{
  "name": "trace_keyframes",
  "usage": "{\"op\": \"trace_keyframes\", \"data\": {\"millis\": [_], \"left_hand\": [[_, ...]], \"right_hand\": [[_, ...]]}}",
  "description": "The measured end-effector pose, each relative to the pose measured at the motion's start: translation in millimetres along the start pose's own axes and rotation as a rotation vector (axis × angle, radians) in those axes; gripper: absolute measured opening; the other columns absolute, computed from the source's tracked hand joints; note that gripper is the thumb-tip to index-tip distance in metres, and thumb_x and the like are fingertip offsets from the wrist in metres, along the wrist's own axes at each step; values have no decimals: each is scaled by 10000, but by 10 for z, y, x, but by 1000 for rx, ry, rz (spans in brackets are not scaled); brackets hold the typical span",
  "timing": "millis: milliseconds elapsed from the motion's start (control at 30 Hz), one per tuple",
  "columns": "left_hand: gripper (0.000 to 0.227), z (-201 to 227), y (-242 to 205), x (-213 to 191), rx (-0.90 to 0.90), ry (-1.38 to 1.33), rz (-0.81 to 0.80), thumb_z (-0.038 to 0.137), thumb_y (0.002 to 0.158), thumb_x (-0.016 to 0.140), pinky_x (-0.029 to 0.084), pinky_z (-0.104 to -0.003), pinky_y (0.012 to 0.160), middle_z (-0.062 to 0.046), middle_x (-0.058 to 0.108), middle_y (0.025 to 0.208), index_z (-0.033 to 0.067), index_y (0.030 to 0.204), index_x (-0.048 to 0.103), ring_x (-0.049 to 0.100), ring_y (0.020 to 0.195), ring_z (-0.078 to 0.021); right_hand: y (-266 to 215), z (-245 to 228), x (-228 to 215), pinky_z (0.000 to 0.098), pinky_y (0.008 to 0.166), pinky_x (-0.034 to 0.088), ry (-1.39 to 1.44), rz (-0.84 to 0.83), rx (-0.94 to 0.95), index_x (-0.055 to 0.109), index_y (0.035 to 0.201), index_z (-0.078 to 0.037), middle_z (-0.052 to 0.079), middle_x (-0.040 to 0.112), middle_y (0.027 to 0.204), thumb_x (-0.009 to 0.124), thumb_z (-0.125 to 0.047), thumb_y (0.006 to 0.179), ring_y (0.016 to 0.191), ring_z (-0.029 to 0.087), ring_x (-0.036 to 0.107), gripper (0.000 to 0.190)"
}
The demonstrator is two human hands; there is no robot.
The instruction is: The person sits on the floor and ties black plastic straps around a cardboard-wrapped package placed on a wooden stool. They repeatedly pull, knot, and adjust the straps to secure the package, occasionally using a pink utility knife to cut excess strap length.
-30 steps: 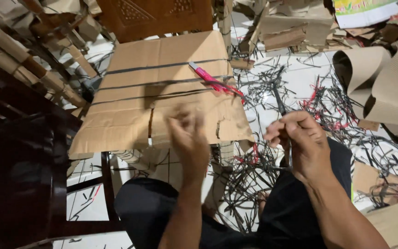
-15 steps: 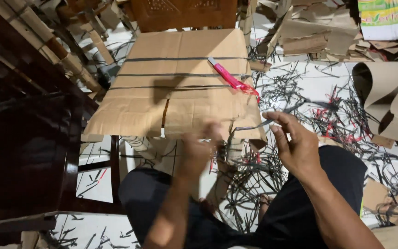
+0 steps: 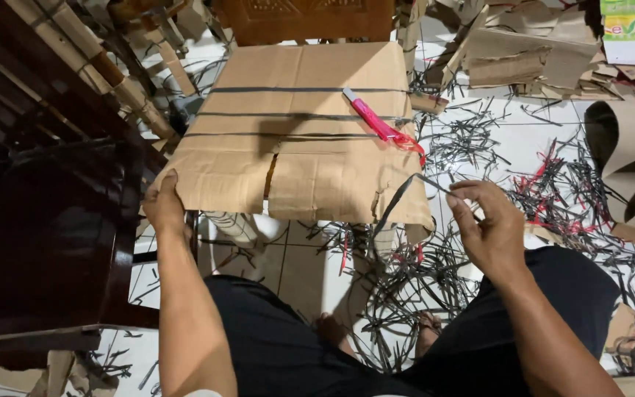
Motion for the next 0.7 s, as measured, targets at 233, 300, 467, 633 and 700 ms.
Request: {"op": "trace_keyframes", "data": {"millis": [233, 300, 467, 633, 700], "left_hand": [[368, -121, -344, -87, 29, -20, 170, 357, 799, 850, 539, -407, 735, -72, 728, 950, 131, 1067, 737, 723, 898, -226], [346, 443, -1170, -136, 15, -64, 160, 367, 798, 779, 491, -395, 655, -78, 693, 875, 106, 878, 566, 619, 747, -203], [414, 673, -2145, -264, 1, 29, 143, 362, 838, 670, 484, -375, 891, -109, 725, 1126, 68, 1129, 669, 655, 1033, -249], [786, 885, -2506, -266, -73, 79, -34, 512, 860, 577, 424, -399, 1070, -144, 535, 1498, 74, 1496, 428, 518, 1366, -285], [898, 1359, -2767, -303, 642, 166, 142, 700, 972, 411, 279, -578, 1225, -243, 350, 1606, 16, 1543, 304, 338, 1499, -402]], "right_hand": [[97, 159, 148, 522, 783, 575, 295, -122, 295, 676, 1010, 75, 291, 709, 1125, 666, -57, 1022, 1011, 457, 706, 133], [124, 337, 110, 380, 458, 564, 130, -185, 599, 679, 1108, -48, 117, 707, 856, 611, -223, 1064, 554, 309, 721, 193], [242, 160, -197, 385, 619, 474, -156, -49, 241, 721, 1123, 17, 124, 718, 998, 643, -155, 1147, 723, 240, 650, 191], [326, -361, 6, 345, 718, 492, -63, -105, 106, 711, 1126, 25, 121, 714, 998, 634, -21, 1130, 854, 216, 630, 90], [309, -581, 202, 299, 566, 441, -55, -200, 40, 727, 1070, -62, 42, 717, 867, 660, -155, 1078, 659, 144, 582, 115]]}}
Point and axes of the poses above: each hand's wrist, its own y-axis towards the middle knuckle, its own x-axis out of the palm, z = x × y, the point moved 8 cm from there along y, towards the middle knuckle
